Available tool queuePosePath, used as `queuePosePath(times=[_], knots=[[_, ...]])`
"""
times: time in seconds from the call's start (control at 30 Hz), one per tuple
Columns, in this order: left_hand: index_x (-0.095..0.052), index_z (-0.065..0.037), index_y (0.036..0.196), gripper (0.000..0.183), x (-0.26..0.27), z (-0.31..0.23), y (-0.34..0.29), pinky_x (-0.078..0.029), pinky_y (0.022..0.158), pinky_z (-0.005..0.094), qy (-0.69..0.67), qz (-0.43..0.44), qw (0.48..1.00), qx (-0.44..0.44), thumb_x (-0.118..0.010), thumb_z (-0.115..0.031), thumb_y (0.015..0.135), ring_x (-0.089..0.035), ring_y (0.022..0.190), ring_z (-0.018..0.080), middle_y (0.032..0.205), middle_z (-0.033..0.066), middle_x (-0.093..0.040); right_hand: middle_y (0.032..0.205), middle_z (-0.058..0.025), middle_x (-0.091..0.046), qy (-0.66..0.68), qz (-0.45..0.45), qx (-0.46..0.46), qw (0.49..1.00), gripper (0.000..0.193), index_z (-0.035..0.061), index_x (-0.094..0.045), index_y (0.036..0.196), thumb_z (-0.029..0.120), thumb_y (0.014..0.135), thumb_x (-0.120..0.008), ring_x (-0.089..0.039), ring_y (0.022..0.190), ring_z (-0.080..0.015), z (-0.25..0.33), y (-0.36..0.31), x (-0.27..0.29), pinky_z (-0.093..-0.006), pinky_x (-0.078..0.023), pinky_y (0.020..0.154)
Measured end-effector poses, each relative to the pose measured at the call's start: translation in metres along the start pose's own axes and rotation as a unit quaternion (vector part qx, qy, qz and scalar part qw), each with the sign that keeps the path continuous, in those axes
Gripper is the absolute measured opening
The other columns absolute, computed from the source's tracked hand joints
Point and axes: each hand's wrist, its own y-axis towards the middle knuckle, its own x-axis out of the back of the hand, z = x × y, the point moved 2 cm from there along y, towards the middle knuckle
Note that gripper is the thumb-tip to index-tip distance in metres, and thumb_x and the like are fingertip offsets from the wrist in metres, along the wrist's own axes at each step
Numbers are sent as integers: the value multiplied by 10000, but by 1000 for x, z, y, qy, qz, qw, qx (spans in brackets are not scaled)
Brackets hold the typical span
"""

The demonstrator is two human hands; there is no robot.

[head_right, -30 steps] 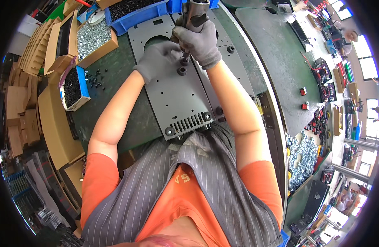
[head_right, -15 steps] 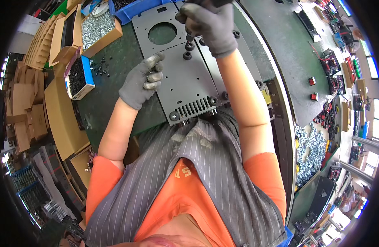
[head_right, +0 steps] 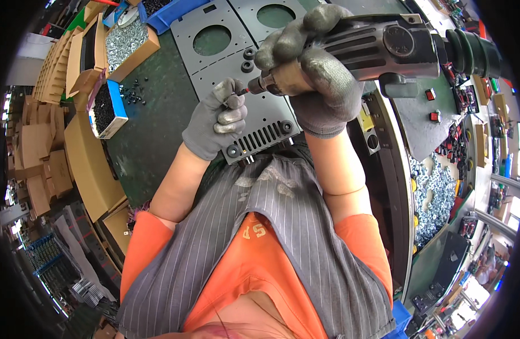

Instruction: The person uses a pneumatic screwdriver to fasten screws into a metal chassis containing electronic components and cooling fans. They handle the device, repositioning it on the workbench to access different screw holes and secure the casing.

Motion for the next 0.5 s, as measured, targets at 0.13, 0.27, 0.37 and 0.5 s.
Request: queuePosePath(times=[0.13,0.27,0.37,0.5], knots=[[-604,-61,981,227,4,2,-5,-304,399,153,121,-15,992,-46,-576,-284,953,-357,508,49,668,-24,-464,885,-77,-499,15,-23,-7,1000,429,86,-467,1169,242,784,-574,-482,789,-237,5,-3,-1,-395,-380,744],[-613,-61,1012,255,-5,2,-11,-278,433,146,202,-68,973,-89,-590,-306,945,-326,550,50,701,-30,-443,888,-76,-510,28,-33,-6,999,420,85,-475,1161,238,784,-580,-489,780,-235,5,-6,-1,-392,-387,746],[-609,-39,1039,238,-1,5,-9,-311,421,144,90,-40,993,-56,-563,-259,960,-366,553,51,725,-8,-489,897,-80,-522,37,-22,-6,999,419,87,-475,1166,228,785,-577,-496,787,-232,5,-7,0,-390,-388,751],[-600,-23,1051,204,-2,4,-10,-365,411,145,-23,31,999,2,-524,-195,972,-420,566,56,785,27,-552,884,-82,-529,29,-47,3,998,403,90,-470,1142,230,781,-580,-501,776,-229,5,-7,-2,-387,-392,737]])
